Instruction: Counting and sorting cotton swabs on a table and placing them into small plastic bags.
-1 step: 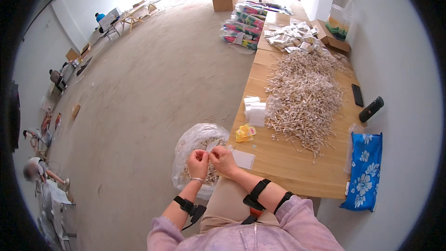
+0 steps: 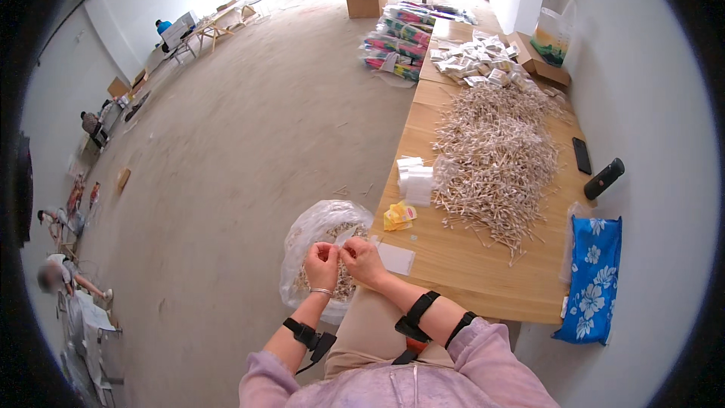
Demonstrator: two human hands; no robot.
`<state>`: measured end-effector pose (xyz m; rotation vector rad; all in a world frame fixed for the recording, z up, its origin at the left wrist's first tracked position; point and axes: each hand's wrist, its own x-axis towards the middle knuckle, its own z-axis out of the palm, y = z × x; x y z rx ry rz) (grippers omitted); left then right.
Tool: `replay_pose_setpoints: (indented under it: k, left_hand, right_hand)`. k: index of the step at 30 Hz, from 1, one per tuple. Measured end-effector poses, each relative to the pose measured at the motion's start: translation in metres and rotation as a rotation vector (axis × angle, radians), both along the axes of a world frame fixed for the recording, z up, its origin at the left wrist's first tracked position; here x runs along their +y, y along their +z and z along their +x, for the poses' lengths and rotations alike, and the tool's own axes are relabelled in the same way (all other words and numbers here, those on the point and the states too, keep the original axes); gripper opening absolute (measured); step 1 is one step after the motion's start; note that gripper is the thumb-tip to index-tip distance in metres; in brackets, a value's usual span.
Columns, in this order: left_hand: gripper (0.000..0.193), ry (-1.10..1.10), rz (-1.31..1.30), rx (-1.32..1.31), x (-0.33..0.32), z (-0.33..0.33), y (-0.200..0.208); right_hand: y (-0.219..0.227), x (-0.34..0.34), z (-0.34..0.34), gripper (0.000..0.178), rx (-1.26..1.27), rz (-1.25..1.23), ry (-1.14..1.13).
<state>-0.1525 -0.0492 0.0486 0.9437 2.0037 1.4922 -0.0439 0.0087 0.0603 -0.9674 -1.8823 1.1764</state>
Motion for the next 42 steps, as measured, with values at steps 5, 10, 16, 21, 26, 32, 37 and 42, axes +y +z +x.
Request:
replay_pose_setpoints:
  k: [5, 10, 16, 21, 26, 32, 37, 42]
  left_hand:
    - [0.012, 0.141, 0.136, 0.304, 0.004, 0.003, 0.011]
    - [0.015, -0.042, 0.267, 0.526, -0.001, 0.0, 0.008]
    - [0.021, -0.028, 0.127, 0.329, 0.004, 0.006, 0.007]
    - [0.033, -0.173, -0.197, -0.526, 0.004, -0.01, -0.008]
    - [0.027, -0.033, -0.008, -0.876, 0.001, -0.027, -0.022]
    - [0.017, 0.124, -0.057, -0.556, 0.018, -0.036, -0.042]
    - [0.016, 0.165, -0.123, -0.544, 0.019, -0.029, -0.074]
    - [0.016, 0.176, -0.169, -0.656, 0.017, -0.008, -0.082]
  right_hand:
    - [0.0, -0.007, 0.002, 0.016, -0.011, -0.08, 0.007]
    - [0.013, -0.006, 0.001, 0.013, -0.05, -0.117, -0.216]
    - [0.007, 0.011, 0.008, 0.009, -0.1, 0.141, -0.084]
    - [0.003, 0.02, -0.007, 0.005, -0.01, 0.299, -0.074]
    - [-0.004, 0.046, -0.011, 0.004, -0.105, 0.244, -0.004]
    - [-0.025, 0.064, -0.027, 0.004, -0.177, 0.282, 0.191]
    - [-0.04, 0.075, -0.027, 0.003, -0.363, 0.27, 0.287]
    - [-0.047, 0.083, -0.009, 0.006, -0.429, 0.169, 0.327]
